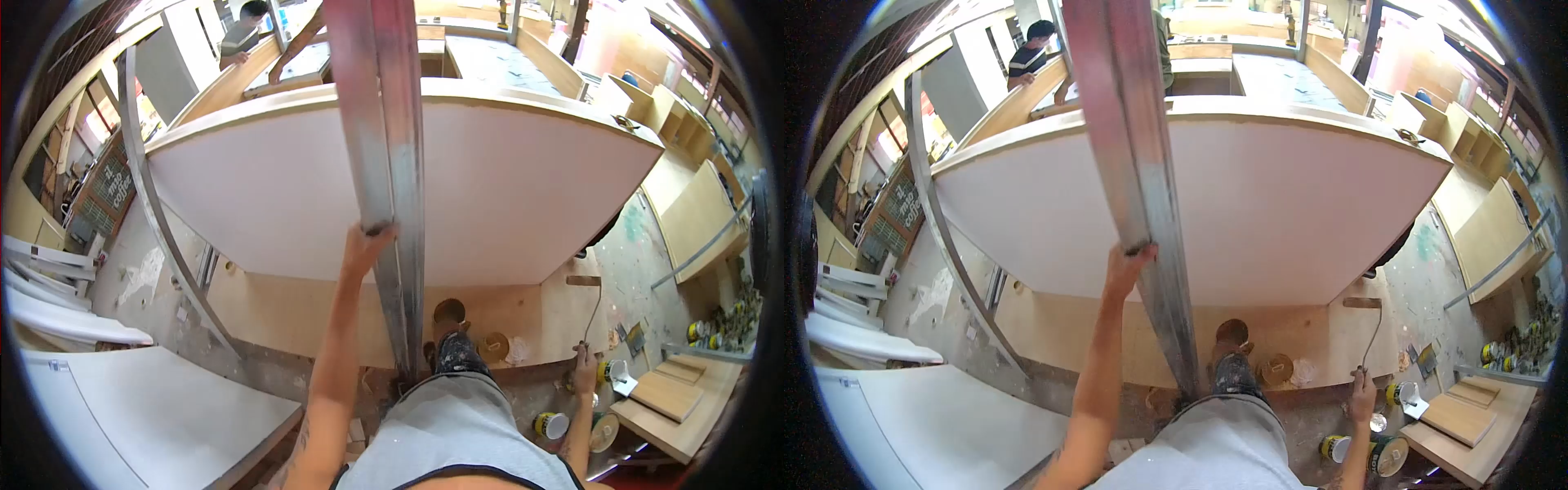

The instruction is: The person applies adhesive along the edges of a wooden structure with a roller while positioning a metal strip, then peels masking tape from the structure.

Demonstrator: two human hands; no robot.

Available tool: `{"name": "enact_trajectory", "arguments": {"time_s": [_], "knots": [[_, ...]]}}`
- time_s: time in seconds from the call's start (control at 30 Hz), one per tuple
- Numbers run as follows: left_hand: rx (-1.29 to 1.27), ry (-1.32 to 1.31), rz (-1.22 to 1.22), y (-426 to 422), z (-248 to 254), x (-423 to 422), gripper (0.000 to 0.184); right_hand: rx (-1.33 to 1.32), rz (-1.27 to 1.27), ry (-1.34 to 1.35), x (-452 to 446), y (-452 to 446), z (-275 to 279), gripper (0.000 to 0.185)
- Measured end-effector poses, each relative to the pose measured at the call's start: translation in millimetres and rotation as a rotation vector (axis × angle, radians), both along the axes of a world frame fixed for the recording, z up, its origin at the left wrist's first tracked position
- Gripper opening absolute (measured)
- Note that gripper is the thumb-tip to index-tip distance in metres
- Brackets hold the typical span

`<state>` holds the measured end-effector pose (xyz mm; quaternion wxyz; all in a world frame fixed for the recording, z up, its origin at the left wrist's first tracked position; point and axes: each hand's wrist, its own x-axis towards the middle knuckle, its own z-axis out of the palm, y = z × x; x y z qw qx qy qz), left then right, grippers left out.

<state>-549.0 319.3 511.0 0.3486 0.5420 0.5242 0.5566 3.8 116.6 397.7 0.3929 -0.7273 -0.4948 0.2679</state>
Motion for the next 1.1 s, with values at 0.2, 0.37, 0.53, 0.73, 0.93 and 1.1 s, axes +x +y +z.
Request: {"name": "enact_trajectory", "arguments": {"time_s": [0.2,0.37,0.53,0.73,0.93,1.1], "knots": [[-0.077,-0.119,-0.033,77.4,-9.2,11.7,0.029,0.054,-0.065,0.248,0.6,-7.5,-36.7,0.031],[-0.061,-0.145,-0.081,110.6,-11.3,21.2,0.034,0.103,-0.058,0.056,9.1,-10.6,-47.7,0.033],[-0.133,-0.109,-0.055,140.6,-31.0,18.2,0.037,0.127,-0.078,-0.054,23.1,-24.7,-55.2,0.033],[-0.181,-0.125,-0.059,161.6,-40.9,11.6,0.047,-0.047,-0.137,0.125,32.5,-32.4,-50.6,0.036],[-0.209,-0.159,-0.042,165.5,-36.7,14.5,0.055,-0.112,-0.12,0.038,22.8,-32.6,-24.3,0.038],[-0.209,-0.152,-0.015,168.1,-33.6,18.9,0.055,-0.195,-0.174,0.106,16.3,-38.1,-17.7,0.036]]}}
